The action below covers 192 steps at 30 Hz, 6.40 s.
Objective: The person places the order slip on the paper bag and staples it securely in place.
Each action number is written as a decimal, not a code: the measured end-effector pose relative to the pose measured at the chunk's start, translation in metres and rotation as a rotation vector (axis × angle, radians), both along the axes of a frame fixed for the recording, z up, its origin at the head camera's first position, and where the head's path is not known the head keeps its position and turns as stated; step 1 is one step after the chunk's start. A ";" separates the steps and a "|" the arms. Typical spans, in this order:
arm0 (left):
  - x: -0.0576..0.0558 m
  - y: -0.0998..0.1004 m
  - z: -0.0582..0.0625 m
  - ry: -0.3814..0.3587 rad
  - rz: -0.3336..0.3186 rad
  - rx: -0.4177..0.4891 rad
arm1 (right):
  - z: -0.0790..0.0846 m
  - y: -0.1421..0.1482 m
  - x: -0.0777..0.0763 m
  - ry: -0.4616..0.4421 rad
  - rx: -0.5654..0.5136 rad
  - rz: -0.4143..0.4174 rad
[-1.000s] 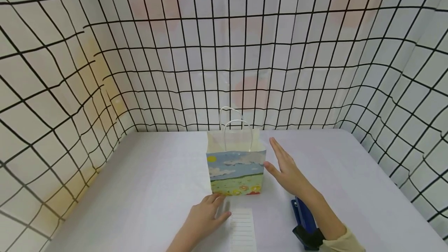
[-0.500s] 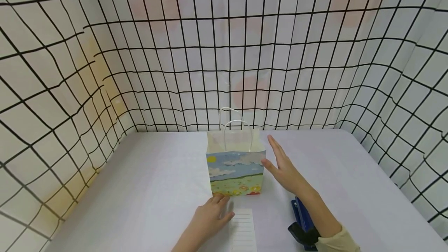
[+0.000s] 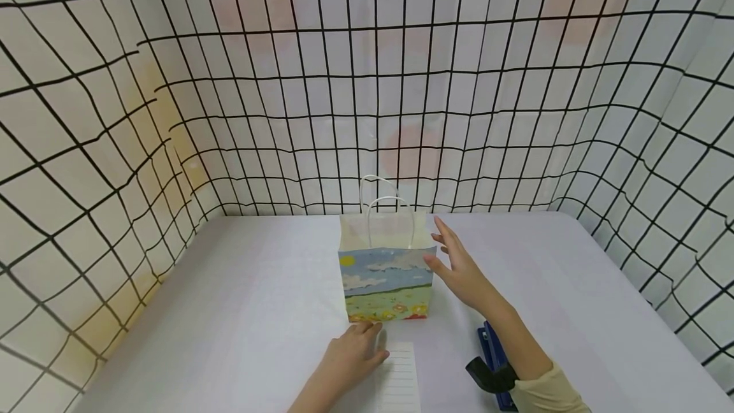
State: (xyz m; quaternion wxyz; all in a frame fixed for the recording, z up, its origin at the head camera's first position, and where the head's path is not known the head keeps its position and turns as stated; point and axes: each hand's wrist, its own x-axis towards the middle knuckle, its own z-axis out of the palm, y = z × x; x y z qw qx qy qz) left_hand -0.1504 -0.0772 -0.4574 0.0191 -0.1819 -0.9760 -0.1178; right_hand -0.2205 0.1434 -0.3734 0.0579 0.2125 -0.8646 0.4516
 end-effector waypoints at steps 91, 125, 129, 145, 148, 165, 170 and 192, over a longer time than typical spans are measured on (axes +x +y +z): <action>-0.009 -0.003 0.016 0.008 -0.057 0.354 | 0.015 -0.006 -0.022 0.013 0.015 0.041; -0.025 0.001 0.042 0.244 0.025 0.576 | 0.019 -0.010 -0.029 0.051 0.039 0.030; -0.027 0.001 0.044 0.291 0.027 0.594 | 0.019 -0.010 -0.029 0.038 0.043 0.026; -0.031 0.006 0.055 0.406 0.102 0.580 | 0.027 -0.013 -0.024 -0.048 0.084 -0.011; -0.032 0.007 0.056 0.448 0.097 0.572 | 0.028 -0.014 -0.024 -0.085 0.073 -0.005; -0.041 0.010 0.059 0.727 0.055 0.522 | 0.026 -0.021 -0.021 -0.093 -0.017 0.085; -0.042 0.010 0.062 0.756 0.048 0.533 | 0.024 -0.022 -0.020 -0.052 -0.011 0.089; -0.051 0.011 0.072 0.842 0.044 0.601 | 0.022 -0.029 -0.014 0.069 0.092 0.000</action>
